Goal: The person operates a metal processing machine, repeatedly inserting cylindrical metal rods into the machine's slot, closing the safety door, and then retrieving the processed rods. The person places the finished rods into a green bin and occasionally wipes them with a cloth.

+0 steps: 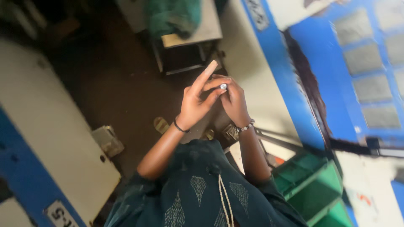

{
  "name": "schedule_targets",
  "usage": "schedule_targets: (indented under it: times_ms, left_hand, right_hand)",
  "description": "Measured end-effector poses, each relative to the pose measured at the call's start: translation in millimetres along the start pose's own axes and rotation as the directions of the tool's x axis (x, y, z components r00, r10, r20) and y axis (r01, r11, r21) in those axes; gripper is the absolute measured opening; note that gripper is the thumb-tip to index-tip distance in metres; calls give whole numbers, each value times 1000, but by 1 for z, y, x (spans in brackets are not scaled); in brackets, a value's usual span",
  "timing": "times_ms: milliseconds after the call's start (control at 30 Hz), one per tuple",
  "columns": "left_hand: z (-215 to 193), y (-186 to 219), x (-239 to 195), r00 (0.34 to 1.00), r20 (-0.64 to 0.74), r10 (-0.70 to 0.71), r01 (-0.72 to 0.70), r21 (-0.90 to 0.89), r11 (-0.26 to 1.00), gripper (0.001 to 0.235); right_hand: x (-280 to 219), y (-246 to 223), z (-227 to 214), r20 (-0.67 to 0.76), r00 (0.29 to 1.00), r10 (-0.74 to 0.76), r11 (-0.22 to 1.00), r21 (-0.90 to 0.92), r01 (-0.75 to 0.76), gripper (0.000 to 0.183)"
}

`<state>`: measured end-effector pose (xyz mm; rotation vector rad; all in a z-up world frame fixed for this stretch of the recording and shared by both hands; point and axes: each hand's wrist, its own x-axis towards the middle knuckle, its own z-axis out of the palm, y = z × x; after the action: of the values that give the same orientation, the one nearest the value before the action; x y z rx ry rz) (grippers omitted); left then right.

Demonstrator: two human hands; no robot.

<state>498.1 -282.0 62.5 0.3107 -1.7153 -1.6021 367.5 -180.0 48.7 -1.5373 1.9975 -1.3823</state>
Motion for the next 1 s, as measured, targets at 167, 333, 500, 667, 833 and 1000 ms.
schedule_targets:
  times_ms: [167, 333, 500, 667, 833, 1000]
  left_hand:
    - [-115, 17, -4, 987, -157, 29, -21, 56, 998, 70]
    - [-213, 45, -12, 949, -300, 94, -47, 161, 986, 68]
    - [-278, 47, -36, 784, -602, 153, -58, 174, 983, 63]
    - [-333, 9, -47, 594, -804, 33, 2, 43, 999, 55]
    - [-382, -41, -35, 490, -870, 58, 107, 126, 986, 49]
    - [-444, -88, 62, 519, -852, -72, 177, 25, 984, 44]
  right_hand:
    - [72, -40, 104, 174, 985, -9, 988, 154, -18, 36]
    - [120, -55, 208, 289, 951, -106, 942, 336, 2, 33]
    - [149, 7, 349, 444, 892, 87, 731, 580, -360, 14]
    - [215, 76, 476, 901, 372, 224, -358, 431, -828, 30]
    - [271, 58, 469, 913, 337, 230, -220, 387, -896, 18]
    - [408, 24, 418, 779, 602, 174, 163, 580, -798, 16]
